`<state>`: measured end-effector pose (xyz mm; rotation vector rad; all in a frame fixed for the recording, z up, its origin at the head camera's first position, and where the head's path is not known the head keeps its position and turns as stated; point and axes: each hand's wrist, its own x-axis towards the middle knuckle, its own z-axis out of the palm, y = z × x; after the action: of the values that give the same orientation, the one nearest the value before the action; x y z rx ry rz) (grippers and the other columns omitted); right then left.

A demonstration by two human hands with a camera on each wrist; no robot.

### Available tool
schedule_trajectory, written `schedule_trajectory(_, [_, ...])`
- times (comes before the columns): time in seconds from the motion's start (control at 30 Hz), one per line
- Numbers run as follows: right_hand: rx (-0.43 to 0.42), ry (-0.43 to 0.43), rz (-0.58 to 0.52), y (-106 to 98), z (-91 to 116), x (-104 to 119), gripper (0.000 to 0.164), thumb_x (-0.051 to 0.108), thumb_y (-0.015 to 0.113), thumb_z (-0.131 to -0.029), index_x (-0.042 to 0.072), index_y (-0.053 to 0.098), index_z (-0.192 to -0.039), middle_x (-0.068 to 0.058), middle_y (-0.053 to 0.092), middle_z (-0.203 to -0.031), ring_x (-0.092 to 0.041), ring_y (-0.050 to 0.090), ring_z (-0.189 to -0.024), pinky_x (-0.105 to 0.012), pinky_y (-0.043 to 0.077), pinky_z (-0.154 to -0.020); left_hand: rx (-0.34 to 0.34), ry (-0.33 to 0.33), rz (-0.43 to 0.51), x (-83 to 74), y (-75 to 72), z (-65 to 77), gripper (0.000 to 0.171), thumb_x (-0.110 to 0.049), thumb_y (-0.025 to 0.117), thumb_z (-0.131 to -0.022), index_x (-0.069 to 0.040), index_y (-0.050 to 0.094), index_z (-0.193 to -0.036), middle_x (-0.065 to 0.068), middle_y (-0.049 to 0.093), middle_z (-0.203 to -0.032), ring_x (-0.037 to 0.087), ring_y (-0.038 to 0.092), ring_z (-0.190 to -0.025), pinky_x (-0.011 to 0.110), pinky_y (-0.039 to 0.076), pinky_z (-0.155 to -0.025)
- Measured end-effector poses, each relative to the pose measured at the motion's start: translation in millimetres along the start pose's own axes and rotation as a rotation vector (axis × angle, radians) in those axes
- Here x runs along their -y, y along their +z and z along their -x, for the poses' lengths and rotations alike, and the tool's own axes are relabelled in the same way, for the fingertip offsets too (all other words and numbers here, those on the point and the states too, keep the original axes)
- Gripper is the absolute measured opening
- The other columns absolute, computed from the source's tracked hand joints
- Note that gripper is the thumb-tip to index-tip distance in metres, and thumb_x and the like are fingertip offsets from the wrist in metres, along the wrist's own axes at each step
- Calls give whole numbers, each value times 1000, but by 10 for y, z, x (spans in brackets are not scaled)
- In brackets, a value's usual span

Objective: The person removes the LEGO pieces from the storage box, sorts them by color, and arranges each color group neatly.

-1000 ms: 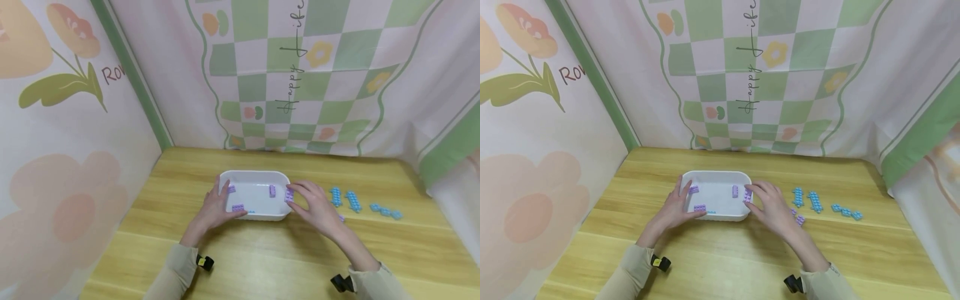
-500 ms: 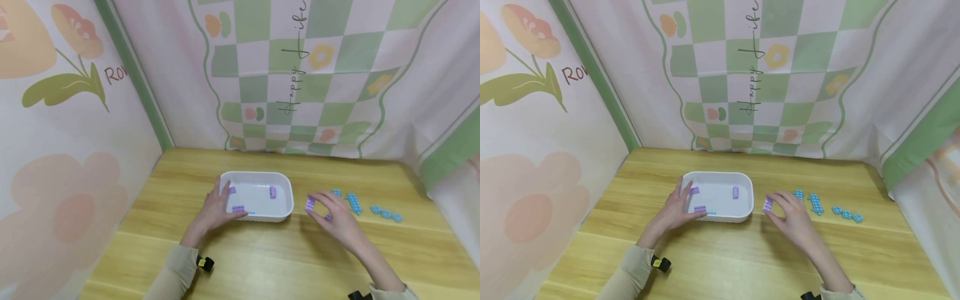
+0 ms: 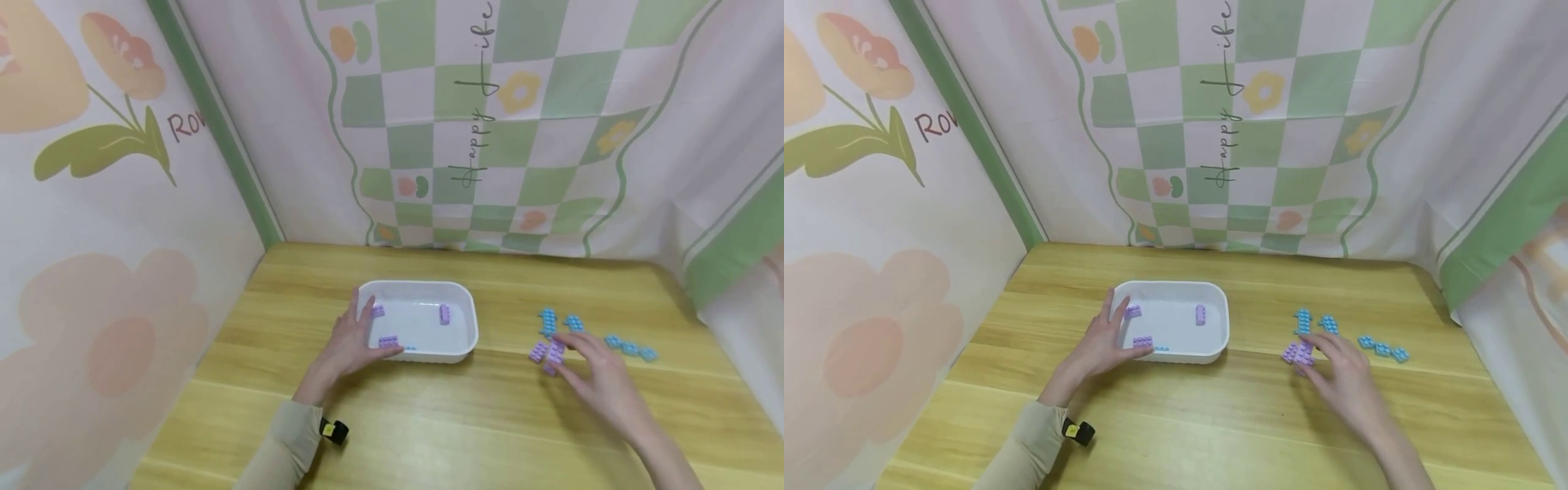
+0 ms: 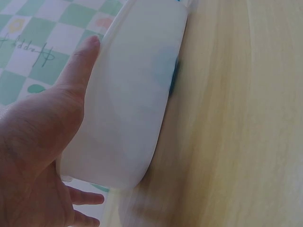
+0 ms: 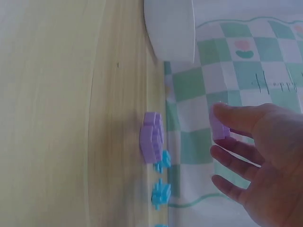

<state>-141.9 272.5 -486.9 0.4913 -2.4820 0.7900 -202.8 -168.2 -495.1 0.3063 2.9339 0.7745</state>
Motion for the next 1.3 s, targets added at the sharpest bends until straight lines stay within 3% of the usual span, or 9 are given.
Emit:
schedule_trajectory(0.13, [26, 19, 19, -70, 69, -104, 57, -4, 95, -71, -3, 75, -124, -22, 77, -116, 10, 54, -108, 7, 26, -102, 3, -4, 0, 17, 12, 12, 129, -78, 78, -86, -15, 14, -178, 22, -12, -185, 60, 28, -162, 68, 21, -138])
schedule_trajectory(0.33, [94, 56, 61, -158, 161, -232, 54, 0, 95, -72, -2, 75, -122, -15, 77, -108, 2, 60, -97, 6, 34, -89, 7, -15, 15, 30, 21, 30, 129, -78, 78, -86, -16, 13, -178, 21, -12, -186, 61, 28, -162, 69, 22, -137])
schedule_trajectory(0.43, [146, 96, 72, -185, 191, -276, 53, 2, 95, -75, -2, 75, -124, -17, 77, -111, 0, 62, -97, 0, 41, -84, 8, -28, 23, 39, 23, 26, 129, -78, 78, -86, -18, 13, -179, 19, -13, -186, 61, 27, -163, 70, 23, -136])
schedule_trajectory(0.53, [188, 117, 73, -189, 207, -298, 53, 3, 95, -75, -3, 74, -124, -21, 77, -114, -4, 65, -97, -14, 55, -82, 11, -36, 35, 40, 20, 22, 129, -78, 79, -86, -19, 12, -179, 18, -13, -186, 61, 26, -163, 71, 23, -136])
schedule_trajectory(0.67, [211, 117, 81, -157, 221, -327, 53, 4, 96, -75, -3, 75, -123, -21, 77, -115, -11, 69, -96, -26, 62, -81, 9, -30, 37, 30, 12, 25, 128, -77, 79, -86, -19, 12, -179, 19, -13, -186, 61, 26, -163, 71, 23, -136])
schedule_trajectory(0.83, [220, 120, 100, -102, 253, -368, 52, 6, 97, -75, -3, 75, -121, -19, 78, -112, -17, 71, -93, -27, 62, -79, 9, -25, 26, 27, 15, 22, 128, -78, 79, -86, -18, 13, -179, 19, -13, -186, 61, 28, -162, 70, 23, -136])
schedule_trajectory(0.97, [225, 125, 97, -65, 271, -387, 52, 5, 96, -76, -5, 74, -123, -22, 78, -112, -35, 75, -96, -48, 66, -84, 9, -24, 20, 25, 17, 15, 128, -78, 79, -86, -17, 13, -179, 20, -12, -186, 62, 28, -162, 71, 25, -135])
schedule_trajectory(1.1, [252, 154, 68, -40, 278, -395, 52, 4, 93, -81, -10, 71, -126, -31, 76, -116, -50, 74, -103, -73, 58, -91, 8, -23, 14, 14, 11, 6, 128, -77, 78, -86, -17, 13, -179, 20, -12, -186, 61, 29, -161, 71, 26, -135])
schedule_trajectory(1.3, [275, 173, 55, -6, 284, -432, 51, 4, 90, -83, -12, 69, -128, -36, 73, -120, -56, 71, -108, -77, 54, -93, 9, -23, 11, 4, 5, -5, 128, -78, 78, -86, -18, 13, -179, 19, -11, -186, 61, 29, -162, 73, 29, -133])
